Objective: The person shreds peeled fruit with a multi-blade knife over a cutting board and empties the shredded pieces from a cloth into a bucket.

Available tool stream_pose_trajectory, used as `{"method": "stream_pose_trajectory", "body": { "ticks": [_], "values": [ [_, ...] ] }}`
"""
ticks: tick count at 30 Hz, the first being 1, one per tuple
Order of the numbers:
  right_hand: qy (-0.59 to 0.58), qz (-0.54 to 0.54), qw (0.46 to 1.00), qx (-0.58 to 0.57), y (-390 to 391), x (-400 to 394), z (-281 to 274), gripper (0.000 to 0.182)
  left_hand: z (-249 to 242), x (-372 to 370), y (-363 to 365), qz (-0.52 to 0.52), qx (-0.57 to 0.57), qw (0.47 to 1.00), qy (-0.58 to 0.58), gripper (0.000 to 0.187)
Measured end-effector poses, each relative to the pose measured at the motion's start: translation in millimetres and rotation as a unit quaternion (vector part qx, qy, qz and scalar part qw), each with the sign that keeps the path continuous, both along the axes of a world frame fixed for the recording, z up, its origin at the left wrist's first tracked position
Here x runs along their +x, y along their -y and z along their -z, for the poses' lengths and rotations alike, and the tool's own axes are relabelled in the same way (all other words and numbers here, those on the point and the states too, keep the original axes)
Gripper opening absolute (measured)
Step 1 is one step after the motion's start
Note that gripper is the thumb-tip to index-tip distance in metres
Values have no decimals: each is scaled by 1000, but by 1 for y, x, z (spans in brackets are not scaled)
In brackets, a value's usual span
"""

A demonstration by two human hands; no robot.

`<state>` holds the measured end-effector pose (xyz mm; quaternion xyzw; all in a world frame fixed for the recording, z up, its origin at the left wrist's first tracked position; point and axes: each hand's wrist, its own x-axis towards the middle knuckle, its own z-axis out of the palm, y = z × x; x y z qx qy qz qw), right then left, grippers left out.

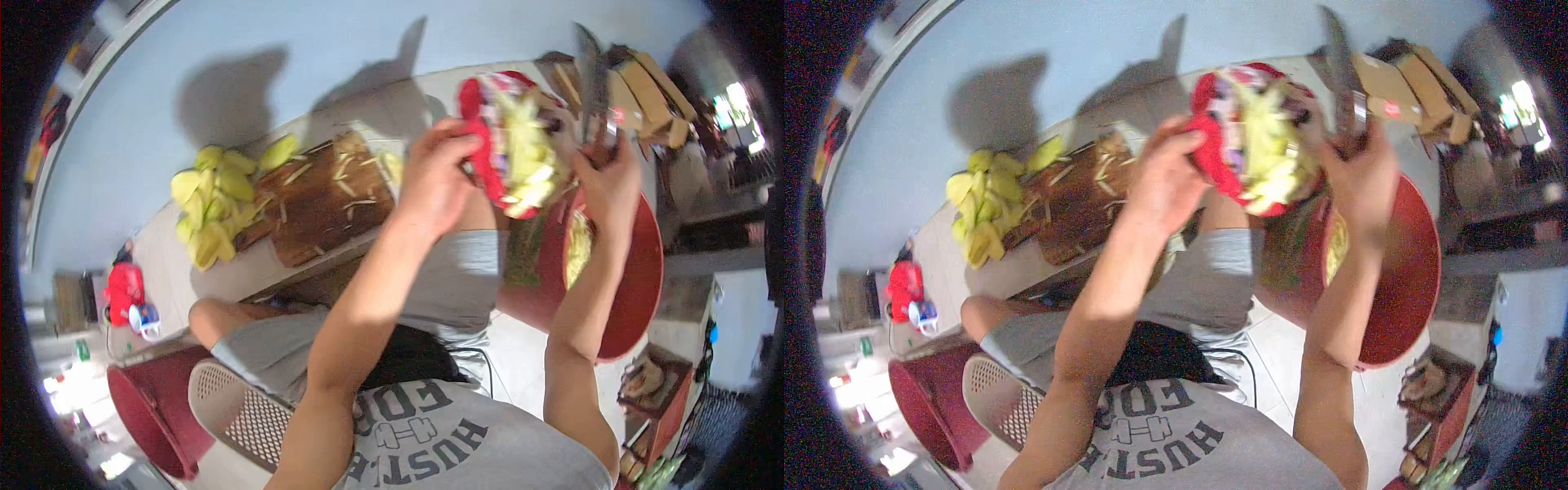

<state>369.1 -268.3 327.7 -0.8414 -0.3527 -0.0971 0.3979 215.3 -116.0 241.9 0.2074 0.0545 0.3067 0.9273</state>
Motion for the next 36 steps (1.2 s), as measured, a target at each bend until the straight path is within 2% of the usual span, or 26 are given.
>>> {"method": "stream_pose_trajectory", "body": {
  "ticks": [2, 3, 4, 5, 9, 11, 13, 15, 17, 20, 22, 23, 25, 27, 28, 29, 30, 31, 33, 34, 35, 36],
  "values": [
    [20, 80, 997, -4, 62, 27, -9, 31, -21, 42, 41, 94, 11, 994, 49, 11],
    [27, 117, 993, -19, 92, 36, -14, 30, -25, 62, 64, 137, -15, 989, 43, 10],
    [27, 184, 980, -75, 122, 46, -14, 31, -24, 81, 87, 164, 7, 986, 38, 8],
    [29, 203, 975, -80, 145, 54, -10, 31, -20, 97, 106, 187, 31, 981, 32, 7],
    [41, 298, 949, -100, 207, 71, 20, 33, 29, 139, 154, 246, 72, 960, -114, 3],
    [-14, 361, 931, -61, 210, 67, 34, 34, 46, 140, 166, 243, 93, 956, -137, 3],
    [-42, 354, 934, -22, 227, 85, 68, 33, 52, 138, 166, 239, 114, 950, -166, 3],
    [0, 294, 956, -6, 236, 100, 94, 24, 40, 132, 146, 264, 17, 961, -77, 3],
    [-28, 294, 955, -23, 225, 91, 85, 24, 24, 123, 120, 276, -8, 961, -15, 5],
    [-30, 294, 954, -43, 214, 86, 82, 23, 6, 108, 90, 246, -37, 969, -7, 9],
    [-58, 272, 961, -3, 208, 82, 84, 25, -9, 93, 66, 168, -63, 983, 37, 14],
    [-57, 267, 962, -2, 205, 83, 87, 25, -17, 82, 50, 163, -61, 984, 38, 14],
    [-98, 270, 958, -7, 205, 82, 92, 21, -31, 53, 17, 59, 25, 998, 21, 15],
    [-88, 272, 958, -24, 200, 70, 84, 25, -48, 12, -20, 9, 111, 994, -15, 7],
    [-82, 266, 960, -38, 183, 64, 85, 29, -48, -21, -47, -17, 171, 984, -50, 5],
    [-10, 249, 956, -154, 195, 82, 99, 33, -47, -46, -67, -34, 226, 970, -84, 4],
    [1, 233, 967, -101, 201, 90, 109, 36, -40, -65, -84, -42, 235, 961, -139, 4],
    [10, 217, 975, -47, 206, 95, 116, 38, -34, -80, -98, -57, 235, 960, -144, 4],
    [39, 205, 976, -64, 215, 113, 125, 42, -21, -108, -120, -128, 271, 911, -284, 3],
    [-3, 200, 979, -46, 192, 92, 106, 39, -15, -119, -127, -129, 268, 925, -238, 2],
    [33, 221, 971, -79, 195, 101, 111, 34, -2, -131, -138, -139, 265, 923, -242, 2],
    [24, 226, 970, -88, 184, 94, 104, 39, 14, -144, -153, -149, 232, 938, -211, 4]
  ]
}}
